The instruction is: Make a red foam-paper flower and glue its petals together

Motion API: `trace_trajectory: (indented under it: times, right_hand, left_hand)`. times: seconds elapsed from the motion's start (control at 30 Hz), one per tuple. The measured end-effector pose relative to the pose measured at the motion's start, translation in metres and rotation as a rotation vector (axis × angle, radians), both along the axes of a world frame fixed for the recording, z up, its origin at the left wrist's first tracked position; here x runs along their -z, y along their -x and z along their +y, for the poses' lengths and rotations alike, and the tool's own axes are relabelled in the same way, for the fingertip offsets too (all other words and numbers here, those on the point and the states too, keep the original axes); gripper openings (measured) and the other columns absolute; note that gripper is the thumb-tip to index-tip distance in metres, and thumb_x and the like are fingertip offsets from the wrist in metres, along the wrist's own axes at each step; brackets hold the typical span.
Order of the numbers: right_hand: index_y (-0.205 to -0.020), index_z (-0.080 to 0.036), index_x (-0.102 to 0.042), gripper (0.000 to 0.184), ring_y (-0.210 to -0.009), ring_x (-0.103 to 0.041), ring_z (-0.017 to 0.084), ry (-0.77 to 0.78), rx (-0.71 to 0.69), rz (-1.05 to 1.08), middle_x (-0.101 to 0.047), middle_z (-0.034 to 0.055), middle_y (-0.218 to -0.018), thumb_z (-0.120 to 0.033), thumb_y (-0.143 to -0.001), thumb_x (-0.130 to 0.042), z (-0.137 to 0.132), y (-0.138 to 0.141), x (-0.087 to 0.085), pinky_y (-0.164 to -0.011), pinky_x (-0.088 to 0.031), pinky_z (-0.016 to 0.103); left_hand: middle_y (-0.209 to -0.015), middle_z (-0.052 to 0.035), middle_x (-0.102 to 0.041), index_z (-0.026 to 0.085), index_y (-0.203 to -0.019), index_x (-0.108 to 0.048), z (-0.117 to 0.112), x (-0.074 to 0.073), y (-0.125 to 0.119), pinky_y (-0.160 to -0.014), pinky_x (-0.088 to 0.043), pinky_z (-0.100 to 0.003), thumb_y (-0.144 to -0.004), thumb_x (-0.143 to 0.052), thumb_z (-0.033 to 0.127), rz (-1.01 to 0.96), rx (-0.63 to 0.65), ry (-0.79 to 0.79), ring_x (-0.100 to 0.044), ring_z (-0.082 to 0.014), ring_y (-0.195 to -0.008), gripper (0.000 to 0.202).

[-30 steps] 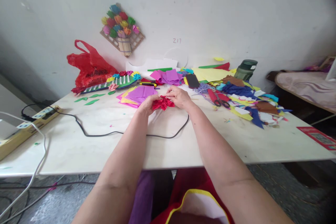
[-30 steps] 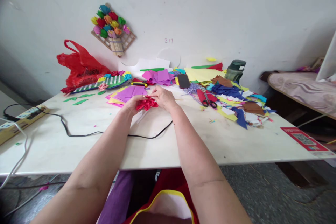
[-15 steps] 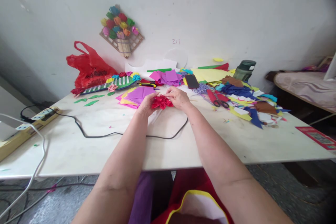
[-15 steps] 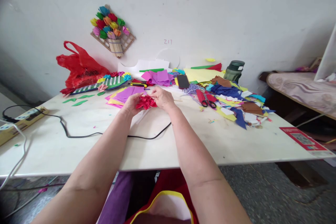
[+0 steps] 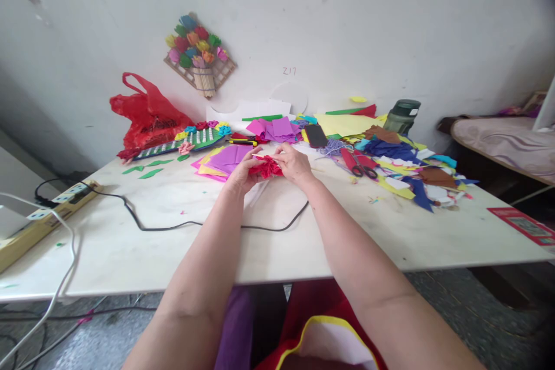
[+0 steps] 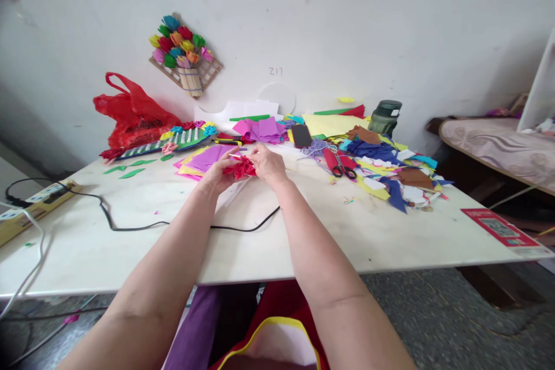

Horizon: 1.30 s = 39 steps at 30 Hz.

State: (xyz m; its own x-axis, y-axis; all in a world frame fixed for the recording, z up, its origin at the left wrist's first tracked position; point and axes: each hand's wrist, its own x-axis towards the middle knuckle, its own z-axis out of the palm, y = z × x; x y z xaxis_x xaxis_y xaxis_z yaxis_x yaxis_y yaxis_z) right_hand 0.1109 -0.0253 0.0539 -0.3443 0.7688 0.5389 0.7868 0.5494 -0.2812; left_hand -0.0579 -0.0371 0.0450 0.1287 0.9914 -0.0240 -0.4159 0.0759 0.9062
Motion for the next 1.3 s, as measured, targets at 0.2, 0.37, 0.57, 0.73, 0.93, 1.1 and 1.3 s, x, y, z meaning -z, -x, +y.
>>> trace_trajectory:
  times: [0.2,0.37,0.57,0.73,0.93,1.1,1.3]
  right_hand:
    - [-0.102,-0.032,-0.075,0.029,-0.089,-0.062,0.018,0.011,0.034,-0.005,-0.066,0.0012,-0.117,-0.027,-0.093,-0.049,0.001,0.001,0.002,-0.070,-0.045,0.027]
    - [-0.099,-0.031,-0.075,0.028,-0.087,-0.062,0.017,0.009,0.049,-0.003,-0.066,0.0012,-0.118,-0.029,-0.093,-0.048,0.001,0.002,0.003,-0.068,-0.043,0.027]
    - [-0.098,-0.030,-0.075,0.027,-0.083,-0.061,0.015,-0.025,0.071,-0.011,-0.066,-0.0001,-0.116,-0.026,-0.093,-0.048,-0.001,0.004,0.003,-0.065,-0.042,0.026]
    - [-0.101,-0.032,-0.075,0.029,-0.084,-0.061,0.016,0.000,0.077,-0.017,-0.064,-0.0001,-0.118,-0.023,-0.092,-0.049,-0.005,0.005,0.000,-0.067,-0.043,0.027]
    - [-0.101,-0.032,-0.075,0.029,-0.086,-0.062,0.017,0.000,0.041,0.000,-0.065,0.0001,-0.118,-0.024,-0.092,-0.049,-0.001,0.006,0.004,-0.067,-0.043,0.027]
    - [-0.100,-0.032,-0.075,0.028,-0.090,-0.062,0.018,-0.013,0.005,0.011,-0.066,0.0001,-0.117,-0.024,-0.091,-0.050,0.000,0.007,0.006,-0.068,-0.043,0.027]
    - [-0.098,-0.032,-0.076,0.027,-0.090,-0.063,0.018,0.000,-0.011,-0.003,-0.066,0.0007,-0.118,-0.023,-0.091,-0.051,-0.002,0.009,0.004,-0.068,-0.044,0.027]
  left_hand:
    - [-0.080,0.0002,-0.068,0.026,-0.131,-0.049,-0.002,-0.003,-0.003,-0.065,-0.058,-0.035,-0.061,-0.067,0.010,0.053,-0.042,-0.023,-0.068,-0.0175,-0.067,0.074]
    - [-0.079,0.0023,-0.067,0.027,-0.131,-0.048,0.000,-0.002,-0.004,-0.066,-0.059,-0.034,-0.060,-0.068,0.011,0.032,-0.057,-0.017,-0.066,-0.0149,-0.065,0.075]
    - [-0.078,0.0019,-0.065,0.026,-0.128,-0.049,0.001,0.000,-0.004,-0.062,-0.059,-0.035,-0.060,-0.064,0.010,0.019,-0.058,-0.028,-0.065,-0.0154,-0.065,0.071]
    - [-0.077,0.0013,-0.065,0.023,-0.116,-0.052,0.001,-0.001,-0.004,-0.061,-0.058,-0.036,-0.060,-0.061,0.011,-0.009,-0.047,-0.009,-0.065,-0.0169,-0.063,0.057]
    - [-0.072,0.0011,-0.064,0.018,-0.088,-0.056,0.005,0.003,-0.004,-0.056,-0.054,-0.029,-0.060,-0.069,0.016,-0.028,-0.101,-0.030,-0.063,-0.0154,-0.061,0.031]
    - [-0.065,0.0011,-0.063,0.016,-0.080,-0.057,0.010,0.007,-0.004,-0.055,-0.051,-0.027,-0.056,-0.066,0.008,-0.027,-0.124,-0.013,-0.061,-0.0145,-0.058,0.026]
    - [-0.061,0.0013,-0.062,0.015,-0.076,-0.059,0.012,0.009,-0.006,-0.055,-0.050,-0.025,-0.053,-0.063,0.004,-0.043,-0.164,-0.026,-0.061,-0.0135,-0.056,0.025]
